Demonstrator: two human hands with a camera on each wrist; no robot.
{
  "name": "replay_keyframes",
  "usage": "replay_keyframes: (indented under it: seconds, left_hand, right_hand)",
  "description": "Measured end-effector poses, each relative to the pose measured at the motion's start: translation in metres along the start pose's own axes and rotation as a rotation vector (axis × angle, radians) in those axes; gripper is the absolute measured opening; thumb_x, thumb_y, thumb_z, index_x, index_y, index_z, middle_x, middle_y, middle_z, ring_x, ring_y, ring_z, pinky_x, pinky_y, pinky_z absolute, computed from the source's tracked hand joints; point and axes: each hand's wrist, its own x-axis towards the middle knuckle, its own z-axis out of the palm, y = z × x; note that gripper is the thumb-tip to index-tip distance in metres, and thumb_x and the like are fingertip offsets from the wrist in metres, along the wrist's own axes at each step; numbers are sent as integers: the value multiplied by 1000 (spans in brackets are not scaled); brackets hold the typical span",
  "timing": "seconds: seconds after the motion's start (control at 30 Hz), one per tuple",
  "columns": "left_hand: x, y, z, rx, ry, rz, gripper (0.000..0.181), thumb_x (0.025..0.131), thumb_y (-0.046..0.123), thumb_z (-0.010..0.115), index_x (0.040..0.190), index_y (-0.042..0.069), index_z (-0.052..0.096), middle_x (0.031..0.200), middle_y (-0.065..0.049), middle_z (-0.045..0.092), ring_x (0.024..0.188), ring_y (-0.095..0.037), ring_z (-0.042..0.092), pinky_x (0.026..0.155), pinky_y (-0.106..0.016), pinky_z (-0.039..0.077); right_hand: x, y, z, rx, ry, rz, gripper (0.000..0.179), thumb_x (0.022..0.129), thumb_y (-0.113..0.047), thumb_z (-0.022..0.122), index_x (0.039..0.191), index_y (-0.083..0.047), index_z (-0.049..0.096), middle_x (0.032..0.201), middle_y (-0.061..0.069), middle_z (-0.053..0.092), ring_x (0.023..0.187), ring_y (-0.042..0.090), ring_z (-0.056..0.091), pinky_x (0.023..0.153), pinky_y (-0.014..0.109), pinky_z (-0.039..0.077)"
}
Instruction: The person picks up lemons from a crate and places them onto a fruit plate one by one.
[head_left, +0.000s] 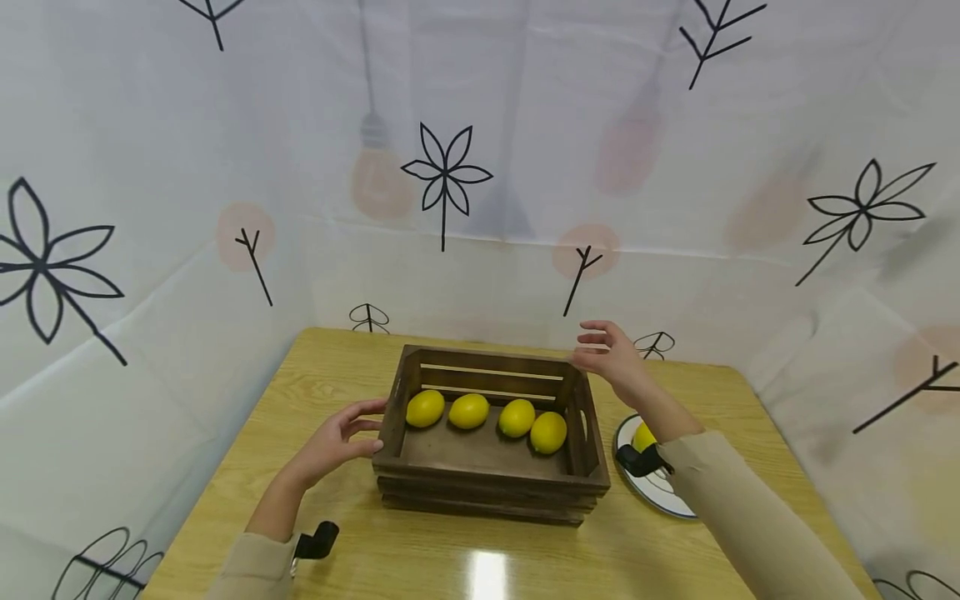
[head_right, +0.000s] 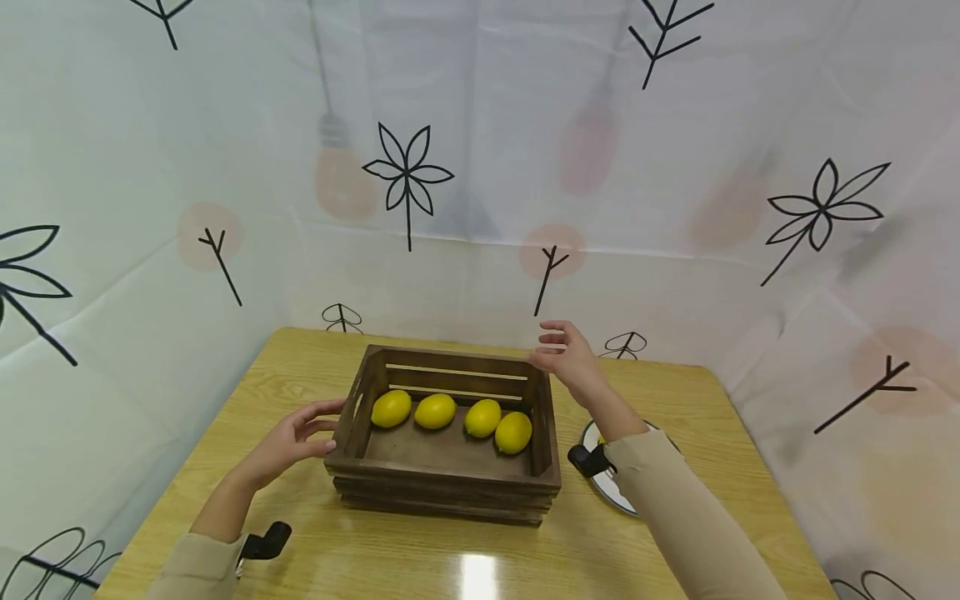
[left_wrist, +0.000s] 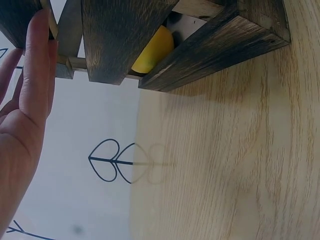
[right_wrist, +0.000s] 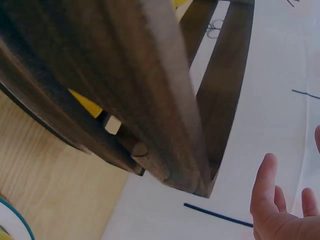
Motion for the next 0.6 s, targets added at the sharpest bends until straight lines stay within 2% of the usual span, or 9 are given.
replay_keyframes:
  seconds: [0.33, 0.6]
  left_hand:
    - [0, 0, -1, -4, -1, 5, 59, 89, 8, 64, 141, 4, 36, 143, -20, 31, 123, -43, 36, 82, -37, 50]
    - [1, 0, -1, -8, -2, 3, 59, 88, 8, 64, 141, 5, 37, 143, -19, 31, 123, -43, 36, 82, -37, 50]
  right_hand:
    - [6, -16, 16, 28, -34, 5, 63, 87, 2, 62, 139, 1, 28, 133, 26, 34, 118, 40, 42, 95, 48, 41]
    - [15, -17, 31, 49, -58, -14, 61, 86, 4, 62, 138, 2, 30, 131, 27, 36, 117, 41, 43, 93, 48, 42]
